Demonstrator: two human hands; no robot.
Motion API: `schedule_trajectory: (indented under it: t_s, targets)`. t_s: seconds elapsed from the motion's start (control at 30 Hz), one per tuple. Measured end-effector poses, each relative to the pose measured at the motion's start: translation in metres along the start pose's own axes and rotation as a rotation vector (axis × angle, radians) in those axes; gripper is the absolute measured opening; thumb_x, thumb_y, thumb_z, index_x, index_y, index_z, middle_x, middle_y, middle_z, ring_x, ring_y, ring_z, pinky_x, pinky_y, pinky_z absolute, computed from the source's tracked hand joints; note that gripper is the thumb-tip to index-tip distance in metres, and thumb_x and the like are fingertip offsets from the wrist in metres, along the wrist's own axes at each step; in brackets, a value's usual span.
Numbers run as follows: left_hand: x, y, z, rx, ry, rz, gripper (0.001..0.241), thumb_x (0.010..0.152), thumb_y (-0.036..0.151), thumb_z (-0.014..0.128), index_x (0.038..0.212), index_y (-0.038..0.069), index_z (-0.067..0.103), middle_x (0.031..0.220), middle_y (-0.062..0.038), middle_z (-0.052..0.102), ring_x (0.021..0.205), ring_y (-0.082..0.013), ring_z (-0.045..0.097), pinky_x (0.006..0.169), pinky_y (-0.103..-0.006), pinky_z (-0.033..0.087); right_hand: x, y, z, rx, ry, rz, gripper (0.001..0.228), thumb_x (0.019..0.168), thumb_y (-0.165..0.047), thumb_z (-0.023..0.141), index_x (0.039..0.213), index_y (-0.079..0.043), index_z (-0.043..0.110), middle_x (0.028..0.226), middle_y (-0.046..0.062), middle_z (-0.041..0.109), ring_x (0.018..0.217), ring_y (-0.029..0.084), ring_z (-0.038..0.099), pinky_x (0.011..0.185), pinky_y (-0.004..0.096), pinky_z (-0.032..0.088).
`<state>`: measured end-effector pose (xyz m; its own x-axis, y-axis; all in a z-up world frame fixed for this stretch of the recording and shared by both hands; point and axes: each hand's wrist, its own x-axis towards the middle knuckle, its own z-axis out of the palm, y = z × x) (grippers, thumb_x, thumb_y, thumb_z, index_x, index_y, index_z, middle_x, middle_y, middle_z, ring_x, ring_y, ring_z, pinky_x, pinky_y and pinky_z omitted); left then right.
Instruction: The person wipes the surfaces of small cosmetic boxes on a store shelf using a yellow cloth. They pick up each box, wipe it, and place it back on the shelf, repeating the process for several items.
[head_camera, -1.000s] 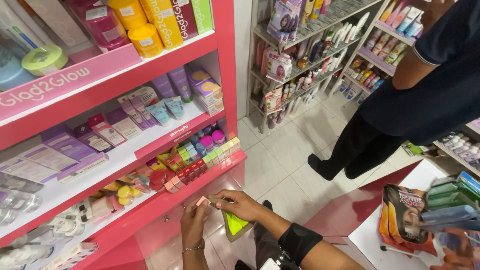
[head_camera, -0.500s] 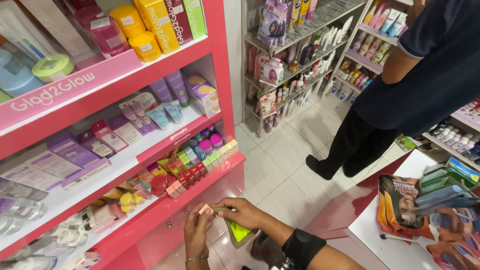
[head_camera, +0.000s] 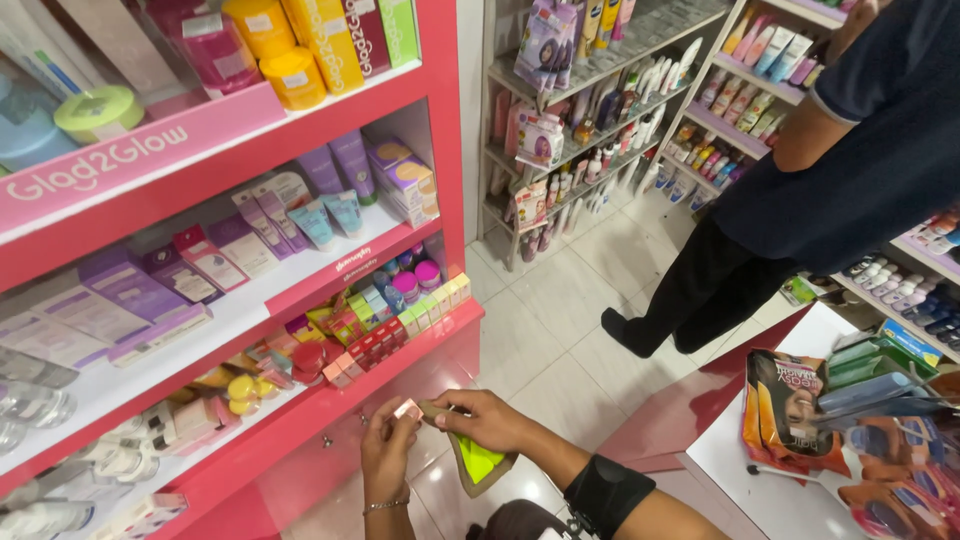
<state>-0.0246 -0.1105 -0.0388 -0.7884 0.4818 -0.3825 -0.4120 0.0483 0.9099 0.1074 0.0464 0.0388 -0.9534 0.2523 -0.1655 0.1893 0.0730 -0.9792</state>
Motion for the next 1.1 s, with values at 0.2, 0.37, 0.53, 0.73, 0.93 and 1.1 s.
schedule_trajectory:
  t_s: [0.2,0.37,0.53,0.73,0.93,1.1]
  targets:
    - [-0.011,-0.004,-0.014,0.044,0.024,0.019,0.051,0.087,0.022,0.077,0.132,0.003,0.064,0.11,-0.009,0.068,0.099,-0.0168,0.064,0.085,-0.0333,0.051,0.009,-0.009,0.02,-0.012,-0.035,0.085,0.03,0.101,-0.028,0.063,0.123,-0.009,0.068,0.098,0.005,0.071,0.088,0.011,0.063,0.078,0.03,0.052]
    - [-0.014,0.006,-0.03,-0.044,0.067,0.019,0.046,0.088,0.018,0.073,0.131,0.004,0.063,0.113,-0.008,0.07,0.101,-0.0191,0.067,0.089,-0.0346,0.053,0.012,-0.019,0.025,-0.048,-0.077,-0.012,0.03,0.102,-0.029,0.062,0.123,-0.008,0.068,0.1,0.006,0.073,0.09,0.011,0.066,0.08,0.029,0.053]
    - [-0.014,-0.004,-0.036,-0.082,0.088,0.017,0.042,0.091,0.017,0.071,0.129,0.001,0.064,0.113,-0.01,0.069,0.1,-0.0211,0.068,0.089,-0.0365,0.054,0.017,-0.01,0.034,-0.068,-0.09,-0.013,0.031,0.101,-0.029,0.063,0.124,-0.007,0.067,0.101,0.006,0.071,0.091,0.012,0.065,0.081,0.031,0.053]
    - [-0.005,-0.001,-0.031,-0.125,0.078,-0.018,0.04,0.092,0.018,0.069,0.126,0.0,0.064,0.115,-0.012,0.07,0.099,-0.0223,0.07,0.089,-0.0374,0.056,0.009,-0.011,0.023,-0.028,-0.074,-0.076,0.029,0.101,-0.026,0.065,0.12,-0.005,0.067,0.102,0.005,0.071,0.094,0.012,0.065,0.084,0.029,0.053]
    - [-0.011,0.003,-0.014,-0.027,0.048,0.043,0.038,0.094,0.021,0.068,0.125,-0.002,0.068,0.113,-0.011,0.071,0.101,-0.0232,0.068,0.088,-0.0376,0.053,0.011,0.003,0.016,0.089,-0.083,-0.05,0.029,0.102,-0.026,0.064,0.122,-0.005,0.067,0.103,0.004,0.07,0.096,0.011,0.063,0.085,0.029,0.052]
    - [-0.007,0.005,-0.015,-0.049,0.082,-0.009,0.038,0.093,0.022,0.067,0.124,-0.001,0.067,0.112,-0.01,0.073,0.098,-0.0241,0.071,0.088,-0.0375,0.056,0.006,-0.011,0.016,-0.024,-0.063,-0.064,0.03,0.101,-0.025,0.064,0.122,-0.003,0.067,0.102,0.004,0.071,0.095,0.012,0.064,0.085,0.03,0.053]
